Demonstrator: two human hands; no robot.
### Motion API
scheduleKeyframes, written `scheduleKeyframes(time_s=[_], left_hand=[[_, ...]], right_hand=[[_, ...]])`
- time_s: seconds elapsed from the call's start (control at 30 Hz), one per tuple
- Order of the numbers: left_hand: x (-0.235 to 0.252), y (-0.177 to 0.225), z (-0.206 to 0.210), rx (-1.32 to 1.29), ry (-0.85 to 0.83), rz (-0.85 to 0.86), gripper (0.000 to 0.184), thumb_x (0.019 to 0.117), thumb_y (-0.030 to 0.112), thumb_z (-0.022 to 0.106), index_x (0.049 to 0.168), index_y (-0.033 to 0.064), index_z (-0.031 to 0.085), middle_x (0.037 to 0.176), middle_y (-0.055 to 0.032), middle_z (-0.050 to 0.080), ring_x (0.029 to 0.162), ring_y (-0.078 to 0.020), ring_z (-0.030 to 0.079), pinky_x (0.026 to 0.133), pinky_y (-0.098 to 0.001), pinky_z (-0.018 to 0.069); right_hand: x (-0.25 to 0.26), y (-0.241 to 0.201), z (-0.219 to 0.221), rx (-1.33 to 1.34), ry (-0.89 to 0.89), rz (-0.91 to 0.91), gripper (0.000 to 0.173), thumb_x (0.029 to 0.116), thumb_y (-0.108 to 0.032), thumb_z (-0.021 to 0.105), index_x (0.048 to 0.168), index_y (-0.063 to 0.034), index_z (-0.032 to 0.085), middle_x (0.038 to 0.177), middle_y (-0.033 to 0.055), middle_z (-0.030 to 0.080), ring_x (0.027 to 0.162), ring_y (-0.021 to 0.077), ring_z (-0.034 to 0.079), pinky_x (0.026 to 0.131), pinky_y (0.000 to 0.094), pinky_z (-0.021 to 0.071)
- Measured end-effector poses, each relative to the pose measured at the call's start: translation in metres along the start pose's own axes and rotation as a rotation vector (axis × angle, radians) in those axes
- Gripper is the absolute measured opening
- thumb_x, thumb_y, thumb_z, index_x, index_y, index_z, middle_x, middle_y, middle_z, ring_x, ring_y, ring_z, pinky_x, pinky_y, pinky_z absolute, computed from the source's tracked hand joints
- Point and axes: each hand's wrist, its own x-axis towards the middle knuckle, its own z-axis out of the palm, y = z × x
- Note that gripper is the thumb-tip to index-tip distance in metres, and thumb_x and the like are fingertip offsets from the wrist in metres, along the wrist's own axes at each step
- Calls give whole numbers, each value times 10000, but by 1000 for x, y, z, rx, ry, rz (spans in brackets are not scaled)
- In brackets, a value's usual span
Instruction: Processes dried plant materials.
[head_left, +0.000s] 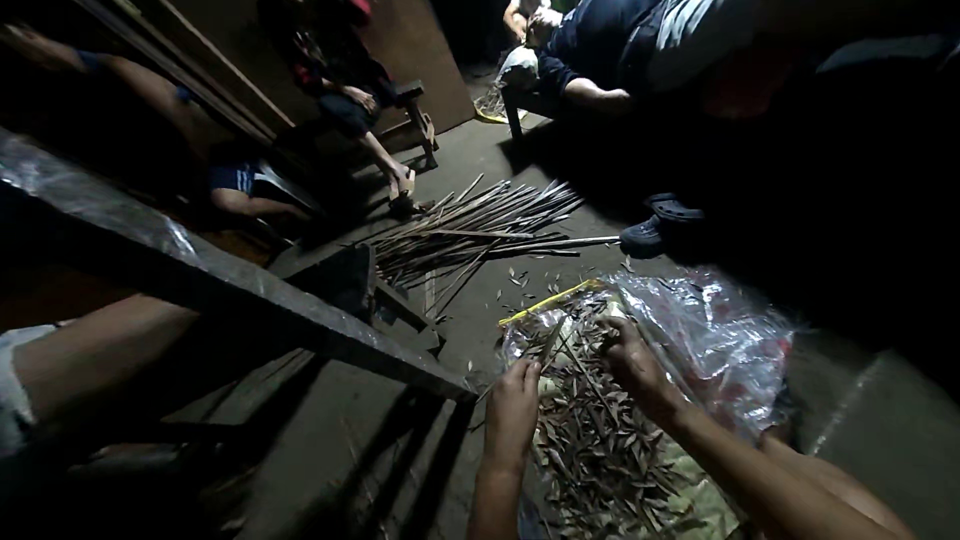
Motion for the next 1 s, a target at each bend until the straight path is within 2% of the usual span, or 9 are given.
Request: scheduleKeyframes(time_s=[0.17, 0.37, 0.5, 0.6, 0.7, 0.77, 0.9, 0.93, 1.0], left_hand=[[-4, 2, 5, -171, -108, 11, 265, 1084, 196, 499, 1066, 14, 691, 760, -6, 553, 627, -64, 460, 618, -257, 408], [-12, 0, -1, -534, -268, -39, 224, 1076, 142, 486, 971, 51, 662, 658, 81, 464, 504, 11, 373, 479, -156, 323], [-17, 2, 3, -432, -247, -25, 230, 1085, 168, 482, 979, 63, 657, 679, 73, 468, 536, 0, 396, 510, -174, 345], [-32, 15, 13, -91, -124, 135, 258, 1051, 126, 523, 1106, -32, 721, 955, -156, 719, 876, -250, 686, 833, -449, 540], [-42, 17, 29, 58, -28, 164, 270, 1053, 141, 532, 1077, -41, 729, 951, -202, 728, 892, -348, 714, 836, -530, 550], [-31, 12, 21, 102, -65, 25, 318, 1089, 166, 472, 1171, -48, 693, 1049, -234, 712, 1000, -381, 697, 916, -548, 526], [-9, 1, 2, 25, -161, -148, 357, 1118, 160, 375, 1323, -29, 599, 1139, -241, 666, 1041, -346, 651, 946, -505, 489], [-7, 0, 2, -48, -182, -158, 340, 1115, 155, 386, 1307, -23, 602, 1095, -210, 659, 977, -296, 637, 895, -460, 497], [-8, -3, 5, -254, -214, -181, 244, 1101, 141, 426, 1188, 8, 611, 892, -70, 559, 729, -133, 512, 672, -310, 445]], right_hand=[[-4, -8, 4, -324, -251, -144, 834, 1039, -583, 318, 1613, 9, 190, 812, 111, 636, 644, 236, 585, 649, 470, 532], [-1, 1, 2, -419, -285, -280, 763, 1030, -611, 304, 1347, 41, 541, 841, 160, 676, 698, 300, 666, 638, 504, 544], [-4, 0, 6, -497, -227, -273, 696, 1058, -549, 271, 1160, 55, 602, 793, 164, 654, 711, 323, 676, 628, 513, 540], [4, 5, 11, -282, -104, 52, 488, 1110, -281, 296, 1164, 106, 588, 893, 174, 627, 814, 251, 629, 773, 420, 531], [23, 34, 7, 199, -8, 701, 477, 1130, -413, 232, 1048, -52, 534, 700, -21, 462, 528, 61, 440, 499, 213, 405], [20, 36, 12, 332, -95, 848, 525, 1112, -489, 227, 1215, -84, 545, 682, -24, 464, 475, 70, 421, 438, 222, 378], [4, 8, 34, 262, -307, 451, 520, 1116, -340, 239, 1567, -85, 270, 808, -3, 533, 556, 54, 467, 504, 219, 425], [1, 6, 34, 180, -361, 274, 598, 1088, -291, 287, 1612, -38, 154, 864, 20, 554, 621, 60, 499, 576, 238, 459], [-1, 9, 34, -50, -394, -3, 700, 1054, -381, 399, 1592, 26, 214, 901, 85, 633, 691, 110, 559, 674, 318, 512]])
